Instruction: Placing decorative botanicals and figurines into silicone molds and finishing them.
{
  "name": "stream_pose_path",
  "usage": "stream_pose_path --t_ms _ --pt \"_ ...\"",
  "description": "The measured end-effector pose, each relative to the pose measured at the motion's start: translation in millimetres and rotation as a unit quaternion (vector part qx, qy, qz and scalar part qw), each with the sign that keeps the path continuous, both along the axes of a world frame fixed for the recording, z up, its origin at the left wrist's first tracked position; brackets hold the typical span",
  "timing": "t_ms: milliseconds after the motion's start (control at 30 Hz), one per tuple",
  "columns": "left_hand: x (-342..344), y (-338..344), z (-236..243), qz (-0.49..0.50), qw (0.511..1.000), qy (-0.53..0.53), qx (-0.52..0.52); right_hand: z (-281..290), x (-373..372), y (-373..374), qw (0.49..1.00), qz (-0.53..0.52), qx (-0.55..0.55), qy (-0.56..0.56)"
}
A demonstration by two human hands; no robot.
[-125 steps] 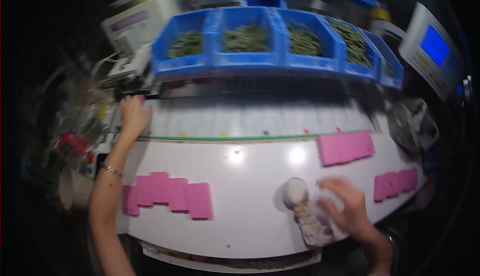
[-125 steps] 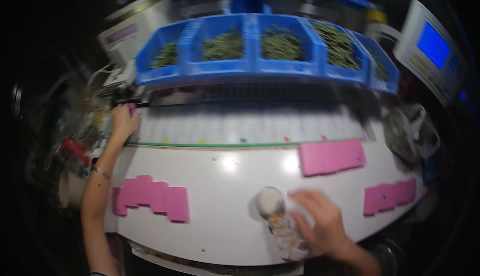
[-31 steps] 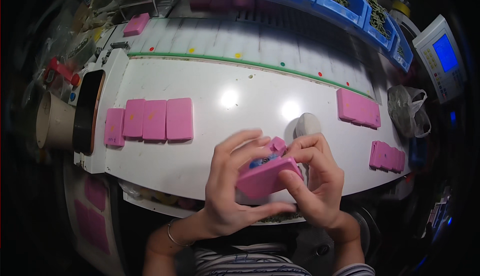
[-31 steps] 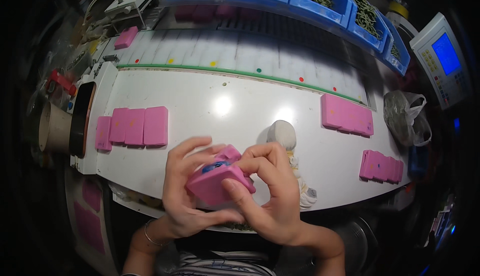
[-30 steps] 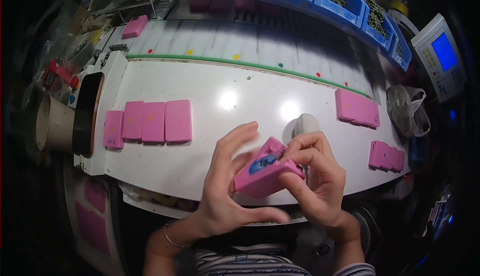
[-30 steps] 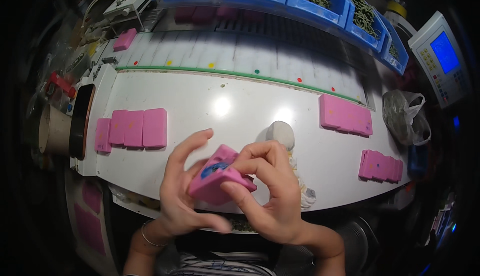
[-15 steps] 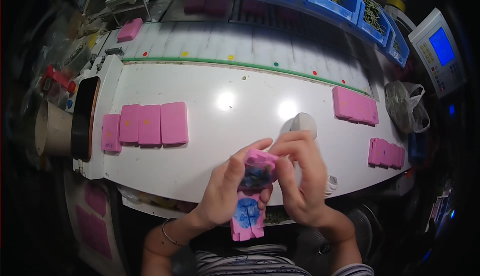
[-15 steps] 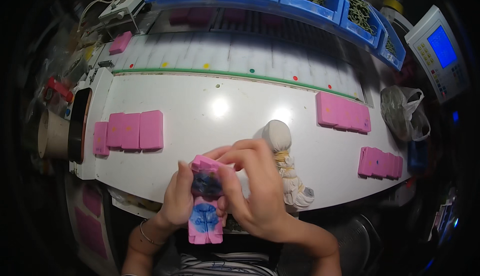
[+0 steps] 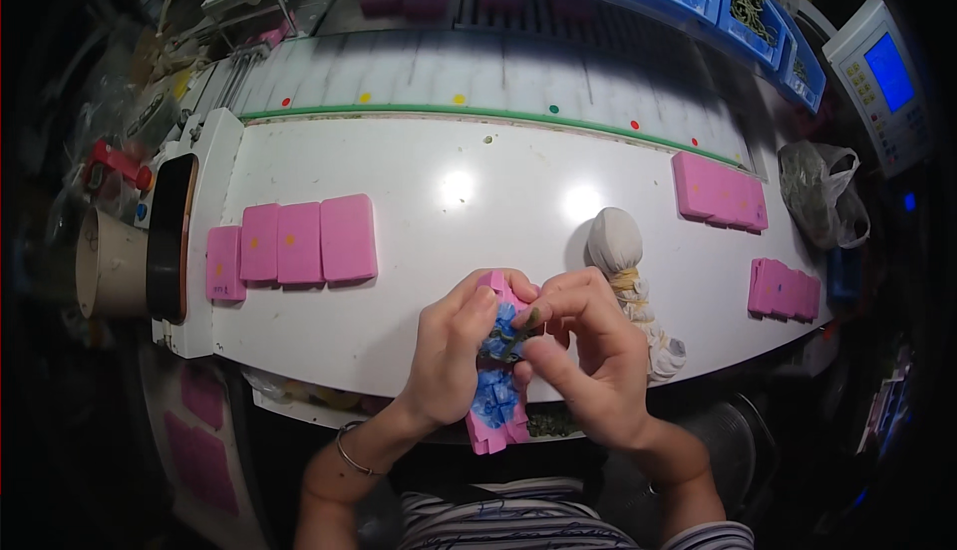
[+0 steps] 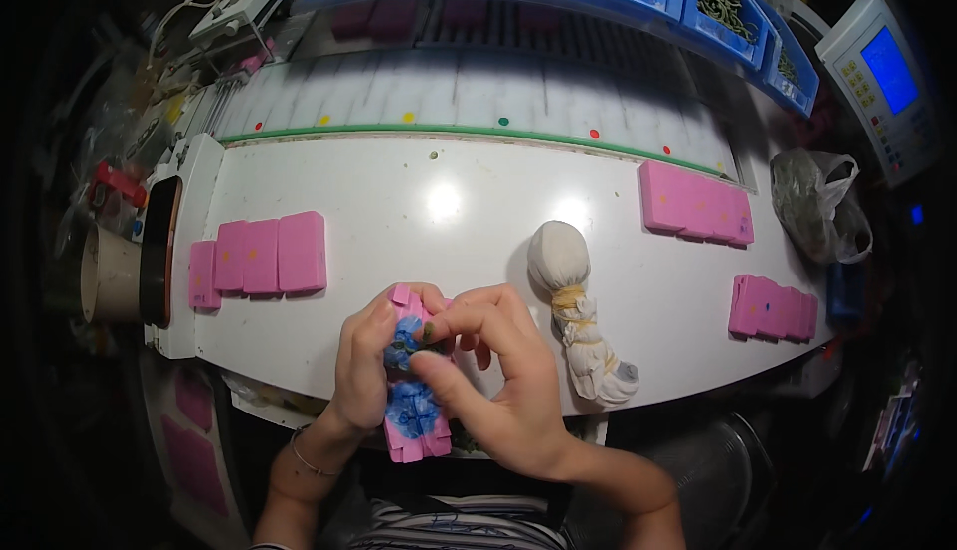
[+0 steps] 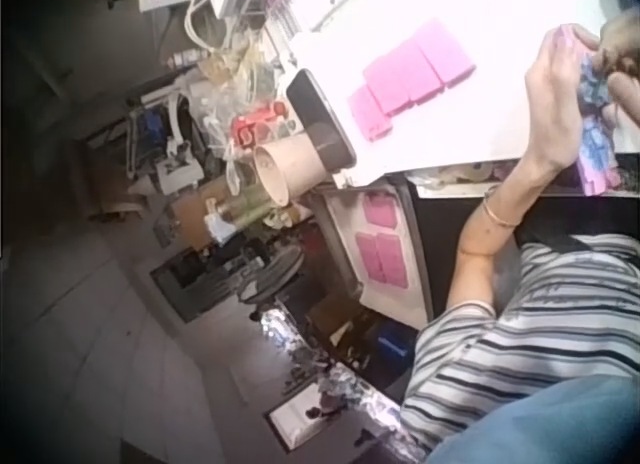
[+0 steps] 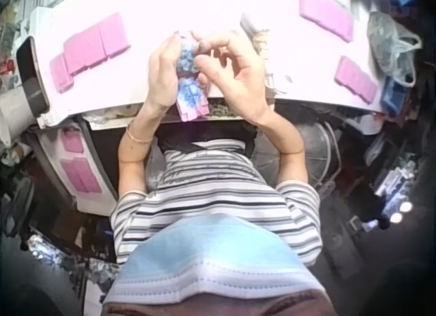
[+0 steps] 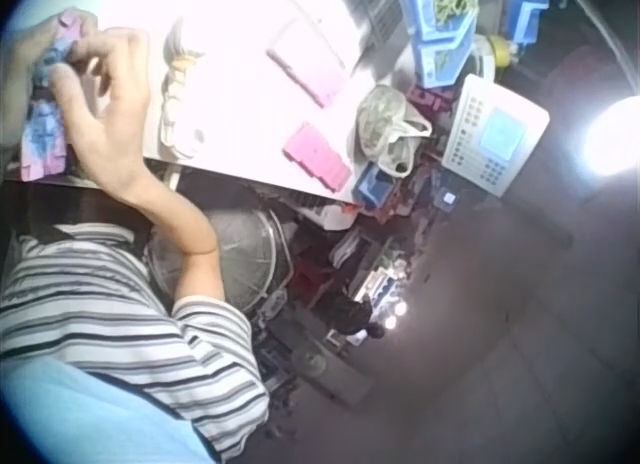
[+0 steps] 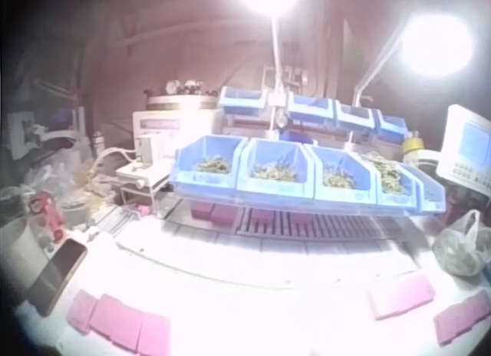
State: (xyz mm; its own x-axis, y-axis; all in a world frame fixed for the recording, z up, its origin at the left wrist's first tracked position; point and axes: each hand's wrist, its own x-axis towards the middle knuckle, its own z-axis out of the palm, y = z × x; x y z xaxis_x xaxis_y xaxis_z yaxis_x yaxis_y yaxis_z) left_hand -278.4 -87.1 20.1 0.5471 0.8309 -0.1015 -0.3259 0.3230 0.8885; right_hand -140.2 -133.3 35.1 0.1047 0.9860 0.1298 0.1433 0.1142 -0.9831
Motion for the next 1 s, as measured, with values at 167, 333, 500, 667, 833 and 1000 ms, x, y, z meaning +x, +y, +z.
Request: stream_pose_path --t_ms 167,333,500,667,833,1000 --pt "1.8 2.5 -4.5 0.026 1.000 0.017 0.003 0.5 2.3 2.4 0.999 0.039 -0.026 -0.009" --pt "4.7 6.5 -2.0 0.016 0.999 0.031 -0.031 0.4 2.8 3.4 0.999 0.033 0.004 -0.032" --pt "5.3 8.1 -3.0 0.024 0.997 0.027 -0.069 -5.5 3.0 1.3 0.997 0.020 0.066 -0.047" --pt "-4.9 16.7 6.1 -0.033 0.987 0.081 -0.137 -0.6 6.4 -3.0 0.993 -0.022 0.066 0.094" --pt "-27.9 14.0 -1.9 -0.151 0.983 0.027 -0.102 7.2 15.2 -5.9 0.995 -0.059 0.082 0.024" --pt "-10.7 -8.8 4.7 -0.048 0.998 0.012 -0.038 7.2 9.8 -10.0 0.993 -0.028 0.090 -0.065"
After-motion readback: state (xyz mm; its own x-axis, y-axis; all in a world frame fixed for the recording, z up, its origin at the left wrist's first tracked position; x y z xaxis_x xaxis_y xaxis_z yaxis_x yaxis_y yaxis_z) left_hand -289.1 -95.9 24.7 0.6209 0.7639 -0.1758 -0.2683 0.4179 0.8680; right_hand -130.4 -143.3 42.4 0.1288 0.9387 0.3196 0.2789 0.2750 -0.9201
